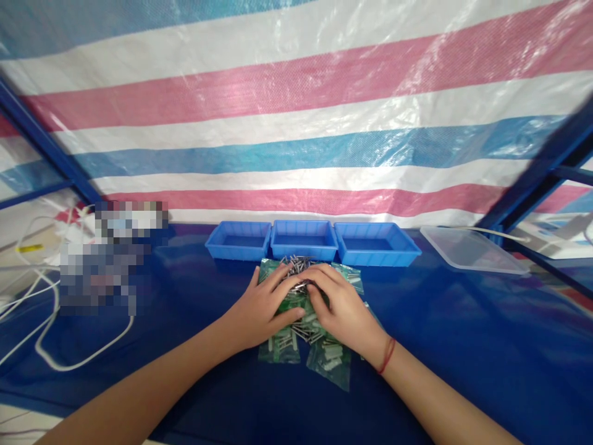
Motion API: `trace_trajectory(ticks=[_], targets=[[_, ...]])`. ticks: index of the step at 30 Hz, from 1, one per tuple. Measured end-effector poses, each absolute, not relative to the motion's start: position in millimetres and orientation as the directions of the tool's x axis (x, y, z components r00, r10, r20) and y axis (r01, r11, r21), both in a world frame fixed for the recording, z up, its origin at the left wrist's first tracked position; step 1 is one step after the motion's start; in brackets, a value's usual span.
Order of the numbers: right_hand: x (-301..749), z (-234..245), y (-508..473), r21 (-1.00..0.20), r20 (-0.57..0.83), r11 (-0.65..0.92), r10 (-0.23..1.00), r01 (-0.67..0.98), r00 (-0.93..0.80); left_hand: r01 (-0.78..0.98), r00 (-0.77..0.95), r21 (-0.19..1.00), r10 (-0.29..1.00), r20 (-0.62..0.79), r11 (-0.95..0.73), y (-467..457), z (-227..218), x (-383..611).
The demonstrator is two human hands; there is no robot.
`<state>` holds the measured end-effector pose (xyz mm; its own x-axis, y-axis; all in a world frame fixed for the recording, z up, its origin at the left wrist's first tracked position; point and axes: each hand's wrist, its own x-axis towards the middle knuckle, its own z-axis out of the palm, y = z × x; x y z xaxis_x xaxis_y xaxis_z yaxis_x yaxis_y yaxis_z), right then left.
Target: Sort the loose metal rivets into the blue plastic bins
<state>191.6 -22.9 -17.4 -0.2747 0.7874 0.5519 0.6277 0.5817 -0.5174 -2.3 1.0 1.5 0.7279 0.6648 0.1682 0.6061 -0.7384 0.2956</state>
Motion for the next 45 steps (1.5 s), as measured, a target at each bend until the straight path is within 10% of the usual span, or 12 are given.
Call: trace_trajectory(ticks=[7, 19, 35, 45], targets=[[208, -6, -21, -0.509, 0.522, 0.562, 0.804, 0.652, -0.285, 0.637, 0.684, 0.329, 0.708, 0.176, -0.697, 3, 7, -3], [221, -5, -35, -0.444, 0.059, 0.463, 0.870, 0.767, -0.490, 0.625, 0.712, 0.277, 0.678, 0.181, -0.730, 10, -6, -6], [216, -5, -27, -0.436, 0.406, 0.510, 0.847, 0.741, -0.343, 0.524, 0.773, 0.268, 0.584, 0.250, -0.808, 17, 19, -17], [232, 15, -31, -0.447, 0.196, 0.374, 0.927, 0.813, -0.318, 0.520, 0.696, 0.272, 0.587, 0.415, -0.809, 12, 25, -11]])
